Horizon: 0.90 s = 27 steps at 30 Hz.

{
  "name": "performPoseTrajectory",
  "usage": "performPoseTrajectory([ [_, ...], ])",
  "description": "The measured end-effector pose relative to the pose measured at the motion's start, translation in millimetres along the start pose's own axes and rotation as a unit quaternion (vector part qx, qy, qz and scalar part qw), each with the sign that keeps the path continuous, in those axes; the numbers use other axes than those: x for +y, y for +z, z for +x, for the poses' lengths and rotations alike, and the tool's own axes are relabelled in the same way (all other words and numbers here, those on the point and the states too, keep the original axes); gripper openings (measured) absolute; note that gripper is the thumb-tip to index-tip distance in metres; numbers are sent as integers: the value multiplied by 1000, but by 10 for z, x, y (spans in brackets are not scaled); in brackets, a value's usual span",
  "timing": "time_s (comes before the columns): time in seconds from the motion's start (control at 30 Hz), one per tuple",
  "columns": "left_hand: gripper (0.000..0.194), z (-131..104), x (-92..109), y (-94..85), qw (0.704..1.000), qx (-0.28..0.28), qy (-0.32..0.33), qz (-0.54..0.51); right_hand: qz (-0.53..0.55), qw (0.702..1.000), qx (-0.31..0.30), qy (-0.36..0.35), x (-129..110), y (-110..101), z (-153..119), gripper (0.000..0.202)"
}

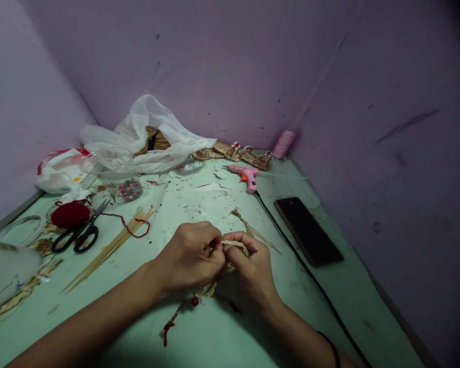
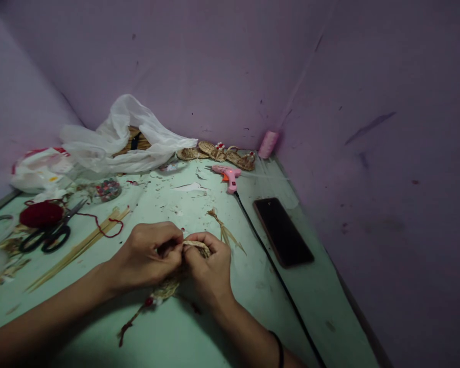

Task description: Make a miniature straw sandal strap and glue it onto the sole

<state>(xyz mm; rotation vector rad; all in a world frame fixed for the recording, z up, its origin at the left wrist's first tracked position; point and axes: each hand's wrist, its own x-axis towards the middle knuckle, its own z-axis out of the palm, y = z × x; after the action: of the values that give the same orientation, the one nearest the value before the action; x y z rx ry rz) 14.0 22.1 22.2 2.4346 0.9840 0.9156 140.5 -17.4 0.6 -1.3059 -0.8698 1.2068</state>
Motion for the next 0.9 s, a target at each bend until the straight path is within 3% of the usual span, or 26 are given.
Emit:
performPoseTrajectory([
  [0.2,14,54,-85,-92,993,-79,-79,-40,36,999,-26,25,41,-41,61,18],
  [0.37,17,127,-17,-259,971,-168,-149,-79,43,998,-40,9,22,-23,50,19],
  [0.43,17,151,7,-317,967,-191,-150,-76,40,998,-43,-4,-5,-7,31,21],
  [0.73,16,181,24,-398,979,-191,-64,-38,-35,998,-56,-20,-93,35,-23,15],
  [0.9,11,167,42,-303,979,-158,-108,-75,-55,997,-46,-24,-103,49,-23,7],
])
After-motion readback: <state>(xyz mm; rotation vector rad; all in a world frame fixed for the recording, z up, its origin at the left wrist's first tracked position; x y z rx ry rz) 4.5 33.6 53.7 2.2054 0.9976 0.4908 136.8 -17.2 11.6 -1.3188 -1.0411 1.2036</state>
